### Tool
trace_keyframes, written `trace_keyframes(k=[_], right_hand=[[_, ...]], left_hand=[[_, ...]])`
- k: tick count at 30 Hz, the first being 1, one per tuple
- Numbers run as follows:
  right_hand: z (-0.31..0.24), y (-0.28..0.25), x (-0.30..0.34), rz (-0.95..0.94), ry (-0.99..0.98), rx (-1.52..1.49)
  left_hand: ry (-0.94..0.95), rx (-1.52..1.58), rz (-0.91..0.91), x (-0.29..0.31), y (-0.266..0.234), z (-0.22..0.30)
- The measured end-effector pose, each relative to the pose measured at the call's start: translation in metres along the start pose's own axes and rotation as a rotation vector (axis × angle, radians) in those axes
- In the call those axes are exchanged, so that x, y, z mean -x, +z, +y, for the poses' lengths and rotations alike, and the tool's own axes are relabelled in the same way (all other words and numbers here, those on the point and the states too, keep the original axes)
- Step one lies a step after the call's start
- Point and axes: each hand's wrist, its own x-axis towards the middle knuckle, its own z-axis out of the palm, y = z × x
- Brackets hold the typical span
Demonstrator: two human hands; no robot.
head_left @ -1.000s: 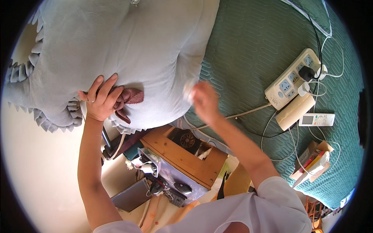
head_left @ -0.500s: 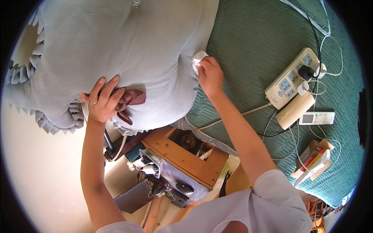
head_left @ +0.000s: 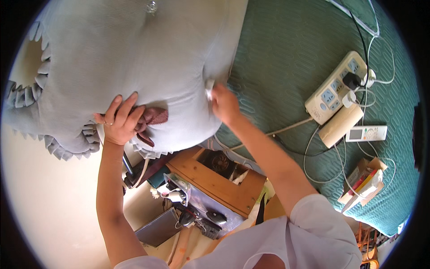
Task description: The person wipes a large grey decorative pillow using a small white cloth, then cleans the edges of a brown cloth bag and its surrounding surface near the wall.
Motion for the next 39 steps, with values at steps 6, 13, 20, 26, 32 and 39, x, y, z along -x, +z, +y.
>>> trace_keyframes(k=[6, 13, 20, 26, 32, 39], right_hand=[[-0.006, -0.036, 0.042, -0.159, 0.024, -0.157], [-0.013, 0.007, 0.014, -0.061, 0.042, -0.147], [-0.026, -0.043, 0.025, 0.063, -0.052, -0.194], [-0.006, -0.005, 0.038, 0.030, -0.097, -0.054], [-0.017, -0.058, 0.014, 0.078, -0.051, -0.012], [0.025, -0.012, 0.040, -0.179, -0.114, 0.128]], left_hand=[[-0.027, -0.043, -0.055, 0.014, -0.007, -0.001], [0.027, -0.012, -0.018, 0.000, -0.002, -0.004], [-0.003, -0.018, -0.045, 0.011, -0.006, 0.000], [0.034, -0.021, -0.020, 0.003, 0.001, -0.007], [0.043, -0.019, -0.050, 0.014, -0.007, -0.001], [-0.006, -0.016, -0.019, 0.004, -0.002, 0.000]])
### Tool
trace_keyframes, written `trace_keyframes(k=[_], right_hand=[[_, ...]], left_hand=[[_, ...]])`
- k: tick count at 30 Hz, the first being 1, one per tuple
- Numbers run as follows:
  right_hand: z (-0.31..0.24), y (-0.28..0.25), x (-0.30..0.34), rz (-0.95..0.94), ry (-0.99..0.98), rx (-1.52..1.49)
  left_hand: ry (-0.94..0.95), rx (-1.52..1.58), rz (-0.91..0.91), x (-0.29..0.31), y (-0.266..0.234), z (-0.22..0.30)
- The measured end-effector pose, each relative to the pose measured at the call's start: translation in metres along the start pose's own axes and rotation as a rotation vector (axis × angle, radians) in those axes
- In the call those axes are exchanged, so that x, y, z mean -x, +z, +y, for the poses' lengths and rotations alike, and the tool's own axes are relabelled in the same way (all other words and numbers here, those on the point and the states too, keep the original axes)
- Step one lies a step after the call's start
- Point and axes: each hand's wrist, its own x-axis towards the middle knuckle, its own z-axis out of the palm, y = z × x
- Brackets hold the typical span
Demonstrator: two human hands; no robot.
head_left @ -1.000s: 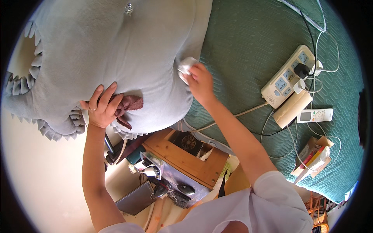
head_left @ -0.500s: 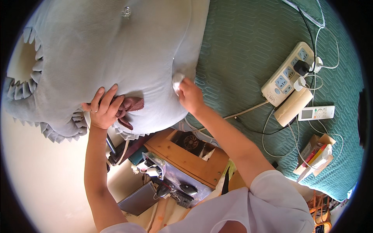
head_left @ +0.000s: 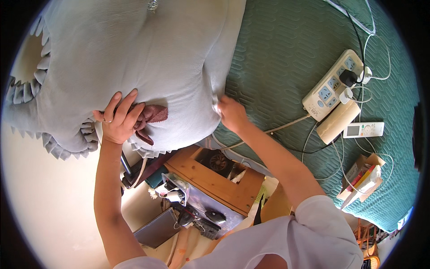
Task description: The person wipes a large grey decorative pillow using a small white cloth, then cleans the edges of a brown cloth bag and its surrounding surface near the wall.
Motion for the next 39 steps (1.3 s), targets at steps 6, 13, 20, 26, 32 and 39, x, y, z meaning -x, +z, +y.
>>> trace_keyframes(k=[6, 13, 20, 26, 32, 39], right_hand=[[-0.038, -0.042, -0.029, 0.312, 0.116, -0.280], [-0.028, -0.017, 0.005, -0.017, 0.000, -0.036], [-0.042, -0.114, 0.089, -0.106, 0.187, 0.209], [-0.109, -0.115, 0.094, -0.055, 0.167, -1.014], [-0.100, -0.105, 0.061, 0.196, 0.699, -1.771], [-0.018, -0.095, 0.006, 0.420, 0.349, -0.991]], left_hand=[[-0.008, -0.015, -0.006, 0.006, -0.005, 0.002], [-0.031, 0.025, -0.019, -0.001, -0.002, 0.005], [-0.163, -0.041, -0.103, -0.017, -0.043, 0.039], [-0.493, 0.734, -0.303, -0.093, -0.094, 0.135], [-0.020, 0.526, -0.484, -0.112, -0.063, 0.124], [0.087, 0.077, -0.221, -0.039, 0.014, 0.020]])
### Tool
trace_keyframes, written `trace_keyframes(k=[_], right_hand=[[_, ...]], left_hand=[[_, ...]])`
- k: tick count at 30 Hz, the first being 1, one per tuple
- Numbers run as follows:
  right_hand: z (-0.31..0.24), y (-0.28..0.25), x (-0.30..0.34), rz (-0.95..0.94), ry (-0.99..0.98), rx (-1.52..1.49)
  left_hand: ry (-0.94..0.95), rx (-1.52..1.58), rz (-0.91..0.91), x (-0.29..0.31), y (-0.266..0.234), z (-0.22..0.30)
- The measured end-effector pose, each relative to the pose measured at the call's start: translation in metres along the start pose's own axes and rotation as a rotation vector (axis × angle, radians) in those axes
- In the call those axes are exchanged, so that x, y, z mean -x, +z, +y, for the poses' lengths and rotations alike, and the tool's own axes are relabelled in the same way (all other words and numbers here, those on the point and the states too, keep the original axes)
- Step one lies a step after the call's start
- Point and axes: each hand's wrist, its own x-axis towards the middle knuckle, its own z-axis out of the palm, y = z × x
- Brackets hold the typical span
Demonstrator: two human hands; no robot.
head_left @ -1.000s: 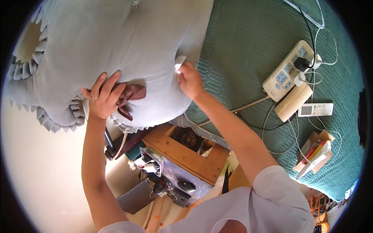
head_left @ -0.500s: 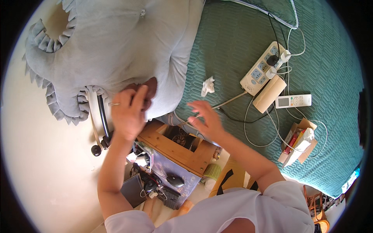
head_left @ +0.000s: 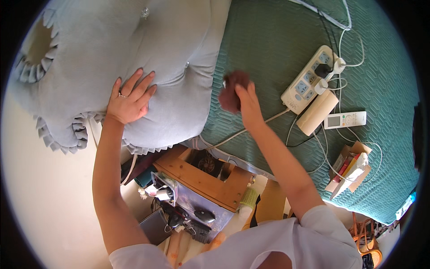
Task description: The person wipes a large grey decorative pillow using a small white cloth, then cleans the edges of a brown cloth bag and its surrounding surface near the wall.
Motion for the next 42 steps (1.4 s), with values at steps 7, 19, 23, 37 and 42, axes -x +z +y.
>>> trace_keyframes(k=[7, 19, 23, 37, 42], right_hand=[[0.033, 0.093, -0.076, 0.068, -0.168, 0.428], [0.030, 0.069, -0.030, -0.030, -0.170, 0.085], [0.065, 0.098, -0.048, 0.035, -0.509, 0.569], [0.057, 0.072, -0.052, -0.076, -0.556, 0.888], [0.063, 0.026, 0.017, -0.382, -0.131, 0.953]], left_hand=[[0.080, -0.103, 0.247, -0.007, 0.036, -0.009], [0.096, -0.088, 0.252, 0.003, 0.045, -0.008], [0.127, -0.090, 0.257, -0.018, 0.051, -0.009], [0.094, -0.111, 0.253, -0.022, 0.050, -0.004], [0.077, -0.090, 0.218, -0.002, 0.046, 0.001]])
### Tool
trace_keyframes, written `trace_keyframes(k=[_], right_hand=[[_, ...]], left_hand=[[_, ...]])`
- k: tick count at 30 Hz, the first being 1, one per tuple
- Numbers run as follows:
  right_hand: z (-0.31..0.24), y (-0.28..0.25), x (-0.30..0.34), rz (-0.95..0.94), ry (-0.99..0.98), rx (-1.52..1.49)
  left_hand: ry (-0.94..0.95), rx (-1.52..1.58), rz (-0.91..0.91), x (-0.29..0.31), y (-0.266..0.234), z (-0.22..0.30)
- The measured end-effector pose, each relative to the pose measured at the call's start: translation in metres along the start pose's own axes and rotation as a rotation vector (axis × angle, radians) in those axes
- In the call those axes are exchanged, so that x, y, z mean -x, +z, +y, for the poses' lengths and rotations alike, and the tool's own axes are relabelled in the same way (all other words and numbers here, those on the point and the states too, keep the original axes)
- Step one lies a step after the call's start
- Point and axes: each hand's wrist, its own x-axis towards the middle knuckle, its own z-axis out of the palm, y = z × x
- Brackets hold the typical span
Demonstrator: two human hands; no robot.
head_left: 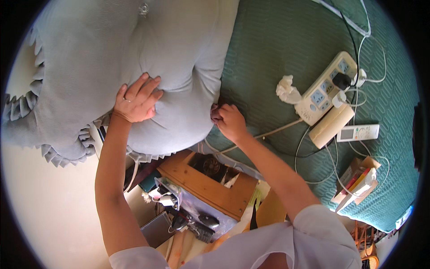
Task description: The person wipes a large grey decorative pillow using a small white cloth, then cleans the edges of a brown cloth bag and its surrounding surface near the wall.
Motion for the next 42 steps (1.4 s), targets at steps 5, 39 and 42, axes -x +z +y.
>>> trace_keyframes(k=[5, 39, 42], right_hand=[[-0.017, -0.028, -0.083, 0.562, -0.255, -0.119], [-0.011, 0.024, 0.028, -0.008, -0.280, -0.017], [-0.004, 0.004, 0.009, 0.145, -0.221, -0.079]], left_hand=[[-0.018, 0.007, 0.036, -0.010, 0.005, -0.003], [-0.015, 0.005, 0.022, -0.008, 0.012, 0.007], [-0.025, -0.019, 0.006, -0.007, 0.011, 0.002]])
